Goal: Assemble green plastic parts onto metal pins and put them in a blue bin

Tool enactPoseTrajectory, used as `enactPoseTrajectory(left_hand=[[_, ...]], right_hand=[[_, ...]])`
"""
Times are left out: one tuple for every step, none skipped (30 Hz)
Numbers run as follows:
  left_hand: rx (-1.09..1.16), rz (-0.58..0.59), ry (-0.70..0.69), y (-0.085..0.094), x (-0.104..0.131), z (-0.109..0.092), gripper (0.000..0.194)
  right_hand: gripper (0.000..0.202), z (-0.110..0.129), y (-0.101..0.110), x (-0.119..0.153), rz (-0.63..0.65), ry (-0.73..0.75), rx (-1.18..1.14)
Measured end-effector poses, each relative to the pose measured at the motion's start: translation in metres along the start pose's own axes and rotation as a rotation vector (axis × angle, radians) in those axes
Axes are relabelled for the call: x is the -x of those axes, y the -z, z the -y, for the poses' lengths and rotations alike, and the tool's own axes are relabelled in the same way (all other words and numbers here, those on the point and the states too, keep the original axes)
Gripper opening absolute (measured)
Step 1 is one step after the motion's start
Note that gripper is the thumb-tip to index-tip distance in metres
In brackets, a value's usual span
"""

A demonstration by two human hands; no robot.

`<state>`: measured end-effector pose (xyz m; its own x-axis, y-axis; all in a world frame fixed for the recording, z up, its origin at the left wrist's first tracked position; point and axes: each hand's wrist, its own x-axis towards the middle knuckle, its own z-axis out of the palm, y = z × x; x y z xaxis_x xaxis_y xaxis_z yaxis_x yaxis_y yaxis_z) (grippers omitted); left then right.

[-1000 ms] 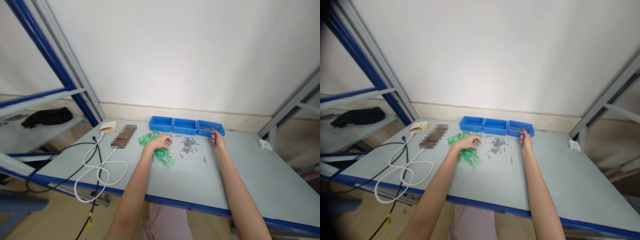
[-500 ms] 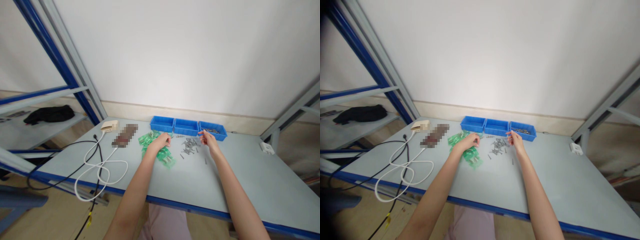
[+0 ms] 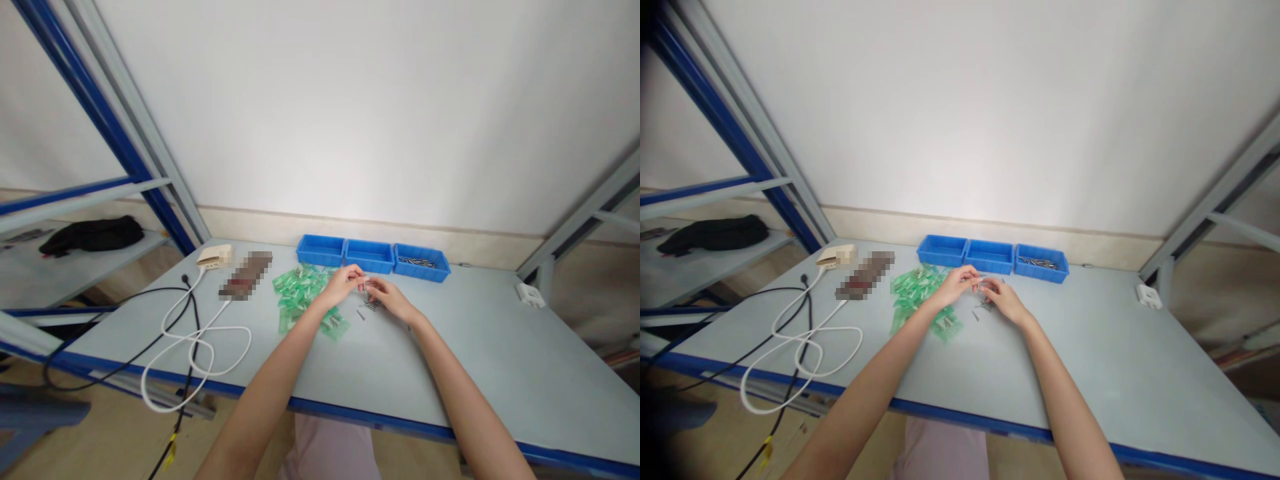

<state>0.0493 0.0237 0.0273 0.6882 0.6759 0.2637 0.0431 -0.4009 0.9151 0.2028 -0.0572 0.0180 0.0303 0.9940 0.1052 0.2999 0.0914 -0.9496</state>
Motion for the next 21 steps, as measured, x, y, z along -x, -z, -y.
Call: enactPoseTrajectory(left_hand=[[0.042, -0.001, 0.005, -0.003, -0.0008, 0.0008, 0.019], [0.066, -0.018, 0.01, -0.0048, -0.0015, 0.0016, 0.019], [0.082, -0.048, 0.014, -0.0057, -0.0021, 0.0023, 0.019], [0.092, -0.085, 0.017, -0.0058, -0.0026, 0.0029, 0.02], [0.1, -0.123, 0.017, -0.0053, -0.0032, 0.0035, 0.021], [0.105, -0.158, 0.017, -0.0048, -0.0037, 0.004, 0.021], [0.111, -0.186, 0.017, -0.0043, -0.0042, 0.0045, 0.022], [0.115, -0.204, 0.017, -0.004, -0.0045, 0.0051, 0.022], [0.117, -0.211, 0.019, -0.0042, -0.0047, 0.0056, 0.023], [0.116, -0.211, 0.019, -0.0046, -0.0046, 0.006, 0.023], [0.107, -0.208, 0.019, -0.0051, -0.0043, 0.0063, 0.023], [0.085, -0.209, 0.016, -0.0057, -0.0037, 0.0064, 0.024], [0.047, -0.211, 0.013, -0.0062, -0.003, 0.0062, 0.024], [-0.003, -0.212, 0.011, -0.0064, -0.0021, 0.0059, 0.024], [-0.056, -0.208, 0.013, -0.0064, -0.0012, 0.0053, 0.023], [-0.105, -0.195, 0.018, -0.0062, -0.0003, 0.0047, 0.024], [-0.142, -0.172, 0.024, -0.0059, 0.0005, 0.0042, 0.024], [-0.167, -0.143, 0.028, -0.0055, 0.001, 0.0038, 0.025], [-0.18, -0.114, 0.03, -0.0053, 0.0014, 0.0037, 0.027], [-0.186, -0.09, 0.029, -0.0053, 0.0015, 0.0037, 0.03], [-0.189, -0.073, 0.027, -0.0054, 0.0015, 0.0041, 0.033]], right_hand=[[0.029, -0.0008, -0.0016, 0.0002, 0.023, 0.023, 0.02], [0.027, -0.0012, -0.0025, 0.0004, 0.038, 0.036, 0.031], [0.027, -0.0012, -0.003, 0.0005, 0.046, 0.038, 0.034], [0.027, -0.001, -0.003, 0.0005, 0.049, 0.033, 0.03], [0.028, -0.0006, -0.0028, 0.0003, 0.051, 0.023, 0.019], [0.029, -0.0002, -0.0025, 0.0001, 0.054, 0.012, 0.003], [0.03, 0.0, -0.0023, -0.0003, 0.061, 0.002, -0.017], [0.03, 0.0001, -0.0022, -0.0008, 0.069, -0.004, -0.036], [0.03, -0.0002, -0.0022, -0.0013, 0.072, -0.006, -0.052], [0.03, -0.0007, -0.0023, -0.0018, 0.071, -0.003, -0.063], [0.029, -0.0015, -0.0025, -0.0024, 0.065, 0.004, -0.069], [0.029, -0.0024, -0.0025, -0.003, 0.053, 0.013, -0.071], [0.029, -0.0034, -0.0025, -0.0035, 0.036, 0.022, -0.068], [0.03, -0.0044, -0.0022, -0.004, 0.016, 0.03, -0.06], [0.03, -0.0052, -0.0018, -0.0043, -0.003, 0.036, -0.046], [0.031, -0.0057, -0.0013, -0.0045, -0.021, 0.04, -0.026], [0.032, -0.0058, -0.0006, -0.0046, -0.038, 0.042, -0.005], [0.033, -0.0056, 0.0001, -0.0044, -0.057, 0.041, 0.02], [0.035, -0.005, 0.0008, -0.0042, -0.077, 0.042, 0.05], [0.036, -0.0041, 0.0015, -0.0038, -0.098, 0.043, 0.084], [0.038, -0.0032, 0.0022, -0.0034, -0.119, 0.046, 0.121]])
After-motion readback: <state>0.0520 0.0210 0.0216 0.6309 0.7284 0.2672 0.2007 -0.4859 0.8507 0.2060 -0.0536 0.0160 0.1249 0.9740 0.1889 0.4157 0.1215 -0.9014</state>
